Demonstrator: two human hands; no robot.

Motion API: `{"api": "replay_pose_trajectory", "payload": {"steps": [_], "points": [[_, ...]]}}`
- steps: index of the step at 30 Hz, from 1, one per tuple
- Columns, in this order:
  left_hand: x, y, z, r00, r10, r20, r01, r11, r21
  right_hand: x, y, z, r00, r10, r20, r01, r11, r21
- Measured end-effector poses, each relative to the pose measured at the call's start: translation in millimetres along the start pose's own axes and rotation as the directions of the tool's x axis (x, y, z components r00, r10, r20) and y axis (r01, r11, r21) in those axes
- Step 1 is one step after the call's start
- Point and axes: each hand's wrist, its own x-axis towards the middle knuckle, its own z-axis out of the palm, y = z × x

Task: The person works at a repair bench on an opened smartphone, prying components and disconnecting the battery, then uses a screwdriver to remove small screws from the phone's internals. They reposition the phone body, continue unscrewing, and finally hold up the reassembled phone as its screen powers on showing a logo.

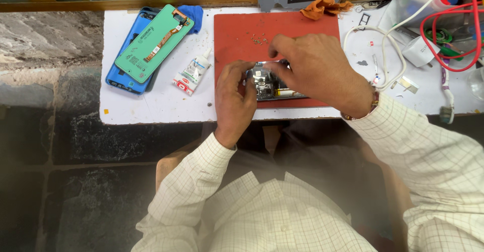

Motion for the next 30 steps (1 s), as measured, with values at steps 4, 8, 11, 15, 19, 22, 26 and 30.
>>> {"api": "replay_pose_trajectory", "payload": {"steps": [4,8,11,15,19,22,26,30], "points": [[0,1,-1,1.0,-0.003,0.001,0.003,0.999,0.038,0,-1,-1,0.962,-0.244,-0.124,0.253,0.965,0.066],[2,2,0,0.999,-0.052,0.011,0.053,0.998,-0.018,5,-7,-3,1.0,0.012,0.015,-0.012,1.0,-0.026],[3,3,0,0.999,-0.041,0.015,0.041,0.999,-0.032,2,-11,-8,0.995,-0.098,-0.006,0.099,0.993,0.059],[9,5,-4,0.997,-0.05,0.064,0.051,0.998,-0.021,0,-15,-4,0.998,-0.042,-0.046,0.041,0.999,-0.024],[21,5,5,0.993,0.1,0.061,-0.106,0.989,0.102,1,-12,-1,0.995,-0.048,-0.089,0.056,0.995,0.086],[30,1,11,0.99,0.133,0.039,-0.137,0.976,0.167,3,-11,2,0.995,-0.034,-0.094,0.035,0.999,0.011],[35,-7,-6,0.986,0.164,-0.003,-0.154,0.936,0.317,0,-10,1,0.991,-0.065,-0.114,0.071,0.996,0.053],[37,-6,-23,0.984,0.175,0.005,-0.168,0.936,0.308,-1,-11,-1,0.99,-0.089,-0.108,0.095,0.994,0.056]]}}
